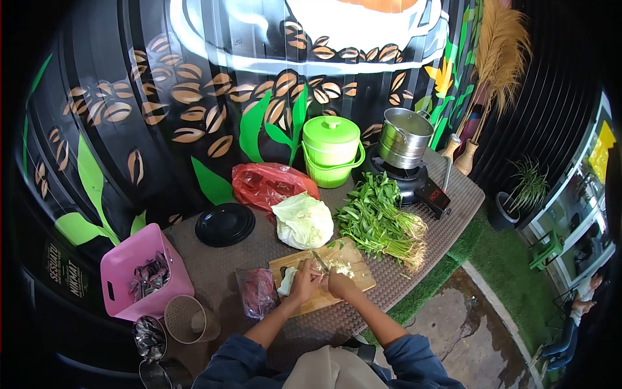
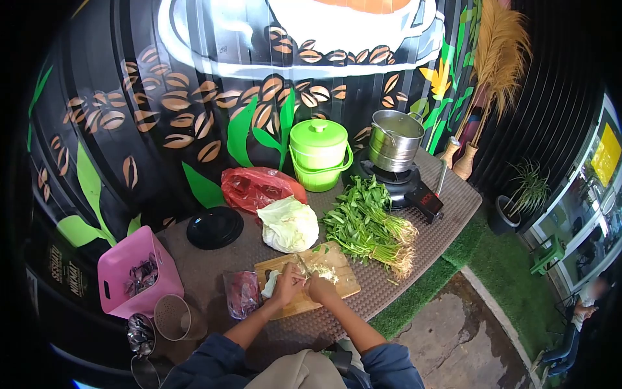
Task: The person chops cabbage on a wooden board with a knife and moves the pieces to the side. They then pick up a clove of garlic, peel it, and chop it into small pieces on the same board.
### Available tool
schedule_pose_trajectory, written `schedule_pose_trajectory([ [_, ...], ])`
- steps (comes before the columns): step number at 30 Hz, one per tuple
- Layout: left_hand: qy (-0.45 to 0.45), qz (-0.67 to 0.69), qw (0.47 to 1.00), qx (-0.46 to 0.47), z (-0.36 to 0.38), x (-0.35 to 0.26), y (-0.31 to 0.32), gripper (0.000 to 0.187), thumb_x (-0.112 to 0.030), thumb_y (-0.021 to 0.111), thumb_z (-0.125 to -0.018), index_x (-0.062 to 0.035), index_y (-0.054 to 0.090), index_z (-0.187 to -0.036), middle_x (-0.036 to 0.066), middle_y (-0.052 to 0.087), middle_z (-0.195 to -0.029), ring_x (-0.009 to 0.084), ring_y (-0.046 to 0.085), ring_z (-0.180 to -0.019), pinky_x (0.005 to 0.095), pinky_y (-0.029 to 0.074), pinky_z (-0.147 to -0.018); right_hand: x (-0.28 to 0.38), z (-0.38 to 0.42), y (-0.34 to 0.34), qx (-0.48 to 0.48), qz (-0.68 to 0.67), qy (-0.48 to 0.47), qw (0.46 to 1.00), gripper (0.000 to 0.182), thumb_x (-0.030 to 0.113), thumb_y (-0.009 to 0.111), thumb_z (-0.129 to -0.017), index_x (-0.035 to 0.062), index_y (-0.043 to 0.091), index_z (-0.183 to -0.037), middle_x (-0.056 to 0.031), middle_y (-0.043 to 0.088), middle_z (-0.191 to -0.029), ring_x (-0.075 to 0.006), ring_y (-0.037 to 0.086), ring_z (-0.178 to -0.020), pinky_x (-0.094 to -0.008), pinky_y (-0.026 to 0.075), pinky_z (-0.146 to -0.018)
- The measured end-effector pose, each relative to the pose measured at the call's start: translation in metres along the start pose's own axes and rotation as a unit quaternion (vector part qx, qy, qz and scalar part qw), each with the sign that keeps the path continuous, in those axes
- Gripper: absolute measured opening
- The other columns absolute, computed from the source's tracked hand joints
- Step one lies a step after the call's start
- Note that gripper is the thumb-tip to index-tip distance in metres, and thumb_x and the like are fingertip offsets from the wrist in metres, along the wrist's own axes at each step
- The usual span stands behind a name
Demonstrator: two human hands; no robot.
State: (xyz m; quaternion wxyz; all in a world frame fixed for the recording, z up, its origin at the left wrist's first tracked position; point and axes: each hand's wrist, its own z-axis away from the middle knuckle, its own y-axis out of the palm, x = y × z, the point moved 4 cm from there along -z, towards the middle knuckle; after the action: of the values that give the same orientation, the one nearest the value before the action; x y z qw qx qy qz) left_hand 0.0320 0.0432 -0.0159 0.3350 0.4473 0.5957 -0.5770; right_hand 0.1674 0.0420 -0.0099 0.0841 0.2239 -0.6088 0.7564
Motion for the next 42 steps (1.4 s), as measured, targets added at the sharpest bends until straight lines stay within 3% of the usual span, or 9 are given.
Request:
schedule_pose_trajectory([
  [4, -0.008, 0.004, 1.000, -0.008, 0.001, -0.003, 0.000, 0.032, -0.001, 0.068, -0.078, -0.0026, 0.044, -0.100, 0.012, 0.067, -0.079, 0.0256, 0.068, -0.081, 0.0333, 0.053, -0.067, 0.018, 0.029, -0.034, 0.171, -0.122, 0.139, 0.968, 0.034, 0.018, 0.051, -0.086, -0.0027, 0.041, -0.110, -0.0306, 0.062, -0.094, -0.0424, 0.064, -0.078, -0.0488, 0.051, -0.070],
  [10, -0.035, -0.013, 0.999, -0.022, 0.003, 0.005, 0.001, 0.027, 0.000, 0.070, -0.077, -0.0018, 0.047, -0.092, 0.012, 0.065, -0.082, 0.0224, 0.067, -0.076, 0.0305, 0.051, -0.065, 0.013, 0.057, 0.015, 0.010, -0.042, 0.056, 0.998, 0.031, 0.005, 0.051, -0.081, -0.0024, 0.035, -0.107, -0.0299, 0.062, -0.080, -0.0458, 0.063, -0.077, -0.0498, 0.051, -0.066],
  [17, 0.127, -0.139, 0.982, -0.014, 0.017, -0.011, 0.000, 0.020, -0.003, 0.065, -0.080, -0.0020, 0.052, -0.095, 0.014, 0.060, -0.087, 0.0310, 0.062, -0.082, 0.0392, 0.050, -0.069, 0.003, 0.041, 0.019, 0.002, 0.000, 0.038, 0.999, 0.028, 0.010, 0.049, -0.084, -0.0068, 0.039, -0.105, -0.0289, 0.063, -0.082, -0.0426, 0.064, -0.076, -0.0472, 0.052, -0.066],
  [20, 0.116, -0.112, 0.987, -0.006, 0.017, -0.003, 0.001, 0.020, -0.002, 0.064, -0.079, -0.0024, 0.054, -0.097, 0.014, 0.061, -0.088, 0.0312, 0.062, -0.084, 0.0393, 0.050, -0.071, -0.009, 0.026, 0.004, 0.003, 0.003, -0.060, 0.998, 0.031, 0.015, 0.041, -0.089, -0.0076, 0.038, -0.110, -0.0261, 0.063, -0.076, -0.0373, 0.064, -0.061, -0.0454, 0.051, -0.052],
  [24, 0.042, -0.014, 0.999, -0.021, 0.010, 0.012, 0.003, 0.018, 0.000, 0.065, -0.078, -0.0010, 0.056, -0.094, 0.015, 0.063, -0.090, 0.0296, 0.063, -0.085, 0.0374, 0.050, -0.072, 0.004, 0.040, -0.029, 0.183, -0.176, 0.132, 0.958, 0.035, 0.020, 0.028, -0.093, -0.0027, 0.039, -0.117, -0.0239, 0.057, -0.066, -0.0272, 0.052, -0.039, -0.0387, 0.042, -0.033],
  [28, 0.031, -0.034, 0.999, -0.025, 0.006, 0.011, 0.003, 0.017, 0.001, 0.066, -0.077, -0.0002, 0.057, -0.090, 0.014, 0.064, -0.089, 0.0272, 0.064, -0.083, 0.0351, 0.050, -0.070, 0.006, 0.054, -0.004, 0.136, -0.181, 0.118, 0.967, 0.027, 0.017, 0.038, -0.092, -0.0062, 0.036, -0.106, -0.0272, 0.060, -0.072, -0.0346, 0.060, -0.049, -0.0415, 0.048, -0.038],
  [30, 0.040, -0.036, 0.998, -0.031, 0.007, 0.007, 0.001, 0.017, 0.002, 0.067, -0.076, 0.0000, 0.057, -0.089, 0.014, 0.064, -0.086, 0.0254, 0.064, -0.080, 0.0333, 0.051, -0.067, 0.003, 0.052, 0.016, -0.039, -0.022, 0.001, 0.999, 0.026, 0.011, 0.045, -0.087, -0.0054, 0.038, -0.106, -0.0279, 0.062, -0.076, -0.0375, 0.063, -0.056, -0.0421, 0.051, -0.047],
  [40, 0.044, -0.056, 0.997, -0.014, 0.009, -0.001, -0.001, 0.016, 0.002, 0.066, -0.076, -0.0004, 0.057, -0.089, 0.013, 0.063, -0.086, 0.0234, 0.064, -0.080, 0.0332, 0.051, -0.070, -0.002, 0.037, 0.004, -0.082, -0.003, -0.065, 0.994, 0.026, 0.011, 0.046, -0.086, -0.0051, 0.038, -0.105, -0.0222, 0.061, -0.070, -0.0351, 0.063, -0.054, -0.0434, 0.048, -0.044],
  [42, 0.037, -0.064, 0.997, -0.015, 0.008, 0.001, -0.001, 0.016, 0.001, 0.068, -0.075, -0.0007, 0.058, -0.088, 0.012, 0.062, -0.087, 0.0230, 0.064, -0.082, 0.0334, 0.051, -0.072, 0.006, 0.039, -0.034, 0.148, -0.154, 0.101, 0.972, 0.028, 0.019, 0.033, -0.092, -0.0044, 0.040, -0.107, -0.0284, 0.062, -0.078, -0.0375, 0.062, -0.054, -0.0472, 0.048, -0.045],
])
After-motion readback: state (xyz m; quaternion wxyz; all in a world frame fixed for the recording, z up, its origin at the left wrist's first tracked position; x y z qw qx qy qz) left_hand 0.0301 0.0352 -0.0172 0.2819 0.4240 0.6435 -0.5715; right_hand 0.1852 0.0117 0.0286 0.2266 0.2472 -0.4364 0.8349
